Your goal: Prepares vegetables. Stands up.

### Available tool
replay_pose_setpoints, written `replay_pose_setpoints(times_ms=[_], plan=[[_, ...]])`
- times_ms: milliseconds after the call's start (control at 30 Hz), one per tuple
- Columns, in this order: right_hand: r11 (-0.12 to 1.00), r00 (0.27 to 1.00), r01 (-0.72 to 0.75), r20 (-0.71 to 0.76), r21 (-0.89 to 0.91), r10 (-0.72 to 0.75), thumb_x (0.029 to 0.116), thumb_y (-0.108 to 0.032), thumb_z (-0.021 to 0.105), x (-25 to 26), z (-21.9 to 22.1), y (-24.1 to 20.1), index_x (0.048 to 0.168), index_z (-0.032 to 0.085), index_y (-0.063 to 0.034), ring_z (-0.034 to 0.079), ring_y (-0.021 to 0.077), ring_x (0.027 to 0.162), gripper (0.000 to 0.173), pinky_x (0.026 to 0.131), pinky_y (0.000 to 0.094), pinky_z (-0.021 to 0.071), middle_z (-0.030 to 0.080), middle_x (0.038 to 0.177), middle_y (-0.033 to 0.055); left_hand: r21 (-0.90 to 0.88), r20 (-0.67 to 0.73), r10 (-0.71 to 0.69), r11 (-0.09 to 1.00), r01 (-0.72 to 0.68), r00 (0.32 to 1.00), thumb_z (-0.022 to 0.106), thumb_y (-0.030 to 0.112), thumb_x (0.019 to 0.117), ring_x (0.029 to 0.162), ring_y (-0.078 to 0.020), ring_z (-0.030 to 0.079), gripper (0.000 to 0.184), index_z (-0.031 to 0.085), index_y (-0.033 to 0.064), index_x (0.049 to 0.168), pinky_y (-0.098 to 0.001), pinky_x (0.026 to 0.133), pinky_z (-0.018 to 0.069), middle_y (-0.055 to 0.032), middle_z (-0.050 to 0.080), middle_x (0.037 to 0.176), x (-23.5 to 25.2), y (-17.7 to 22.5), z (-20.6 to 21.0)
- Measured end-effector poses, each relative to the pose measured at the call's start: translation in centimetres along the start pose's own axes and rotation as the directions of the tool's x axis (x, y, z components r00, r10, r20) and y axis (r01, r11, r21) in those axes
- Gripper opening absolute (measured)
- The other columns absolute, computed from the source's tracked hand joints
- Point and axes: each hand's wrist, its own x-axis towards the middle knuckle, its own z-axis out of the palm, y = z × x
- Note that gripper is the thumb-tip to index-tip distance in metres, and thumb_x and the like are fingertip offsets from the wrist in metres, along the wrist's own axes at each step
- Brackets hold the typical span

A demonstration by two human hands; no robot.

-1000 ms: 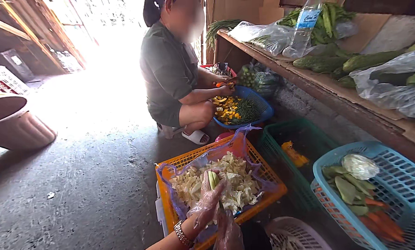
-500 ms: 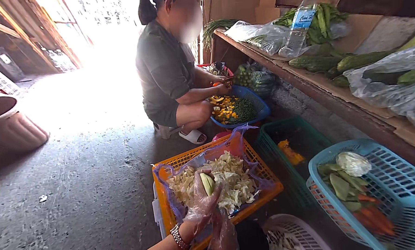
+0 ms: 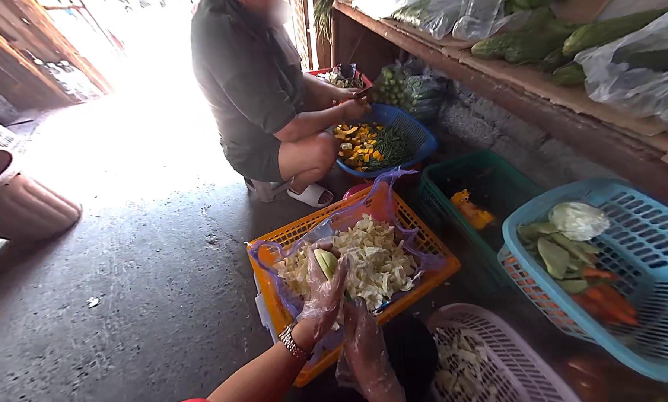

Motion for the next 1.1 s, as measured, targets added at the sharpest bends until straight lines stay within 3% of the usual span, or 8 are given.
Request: replay_pose_setpoints(times_ms=[200,367,467,533,667,767,833,1100], plan=[[0.99,0.996,0.038,-0.08,-0.134,-0.049,0.1038,-0.021,0.053,0.4,0.4,0.4,0.117,0.065,0.0116,0.073,0.0402,0.082,0.037,0.075,0.0518,0.0579,0.071,0.085,0.0249,-0.151,-0.005,-0.311,0.94,0.307,0.95,0.038,0.018,0.1072,0.068,-0.0028,0.062,0.018,0.047,0.0047,0.115,-0.0199,0.067,0.0551,0.005,0.061,0.08,0.5,1.2,0.3],[1.0,1.0,0.004,0.021,-0.028,-0.003,0.1049,-0.018,0.05,0.2,0.0,-0.2,0.123,0.061,0.0107,0.072,0.0389,0.089,0.036,0.083,0.0509,0.0564,0.071,0.092,0.0249,-0.198,0.045,0.012,0.98,-0.003,0.999,0.074,0.037,0.0871,0.086,-0.0045,0.064,0.055,0.045,0.0046,0.12,-0.0233,0.079,0.0554,0.005,0.063,0.097,0.7,-1.0,-0.8],[0.979,0.975,0.129,-0.158,-0.156,-0.154,0.1004,-0.019,0.056,0.7,0.8,1.2,0.114,0.066,0.0123,0.073,0.0381,0.073,0.035,0.067,0.0499,0.0585,0.07,0.079,0.0223,-0.255,0.108,-0.202,0.941,0.224,0.973,0.04,0.024,0.1032,0.074,-0.0063,0.066,0.021,0.05,0.0081,0.111,-0.0242,0.073,0.0576,0.0047,0.066,0.084,0.8,0.7,-0.4],[0.965,0.953,0.167,-0.218,-0.203,-0.211,0.0991,-0.02,0.058,1.1,1.3,2.0,0.109,0.068,0.0118,0.072,0.0367,0.067,0.035,0.061,0.0483,0.058,0.069,0.074,0.0204,-0.338,0.187,-0.307,0.872,0.354,0.933,0.025,0.029,0.1087,0.072,-0.0115,0.067,0.037,0.055,0.0078,0.106,-0.0276,0.071,0.0598,-0.0008,0.066,0.083,1.0,1.6,-0.6],[0.963,0.949,0.186,-0.221,-0.193,-0.227,0.0996,-0.025,0.057,1.5,1.2,2.3,0.105,0.068,0.0097,0.071,0.0341,0.065,0.037,0.059,0.0473,0.0573,0.068,0.073,0.0182,-0.306,0.34,-0.254,0.881,0.362,0.905,0.05,0.047,0.1013,0.088,-0.0161,0.069,0.046,0.058,0.0054,0.12,-0.0333,0.082,0.0597,-0.0033,0.07,0.096,1.7,1.1,-1.5],[0.959,0.928,0.211,-0.269,-0.189,-0.257,0.0976,-0.028,0.06,1.6,0.8,2.9,0.104,0.07,0.008,0.071,0.0317,0.064,0.038,0.058,0.0465,0.0575,0.07,0.075,0.0173,-0.235,0.363,-0.234,0.914,0.331,0.902,0.063,0.056,0.0921,0.115,-0.0222,0.065,0.077,0.039,0.0066,0.147,-0.0406,0.093,0.0568,-0.0052,0.065,0.128,1.8,1.5,-1.9],[0.957,0.916,0.213,-0.302,-0.195,-0.265,0.096,-0.031,0.061,1.8,0.7,2.9,0.103,0.071,0.0061,0.071,0.0302,0.063,0.039,0.057,0.0456,0.0571,0.071,0.075,0.0157,-0.304,0.316,-0.199,0.905,0.297,0.928,0.066,0.057,0.0906,0.114,-0.0252,0.066,0.086,0.03,0.0087,0.153,-0.043,0.091,0.0581,-0.0066,0.064,0.13,1.7,1.6,-1.8],[0.927,0.833,0.302,-0.41,-0.224,-0.371,0.0981,-0.044,0.053,1.8,0.6,4.1,0.102,0.074,0.002,0.071,0.0228,0.062,0.051,0.054,0.0394,0.0569,0.073,0.076,0.0112,-0.52,0.478,-0.062,0.784,0.339,0.876,0.073,0.052,0.0866,0.1,-0.0238,0.07,0.05,0.068,0.0138,0.119,-0.0425,0.089,0.0588,-0.0077,0.07,0.111,2.8,0.2,-1.8]])
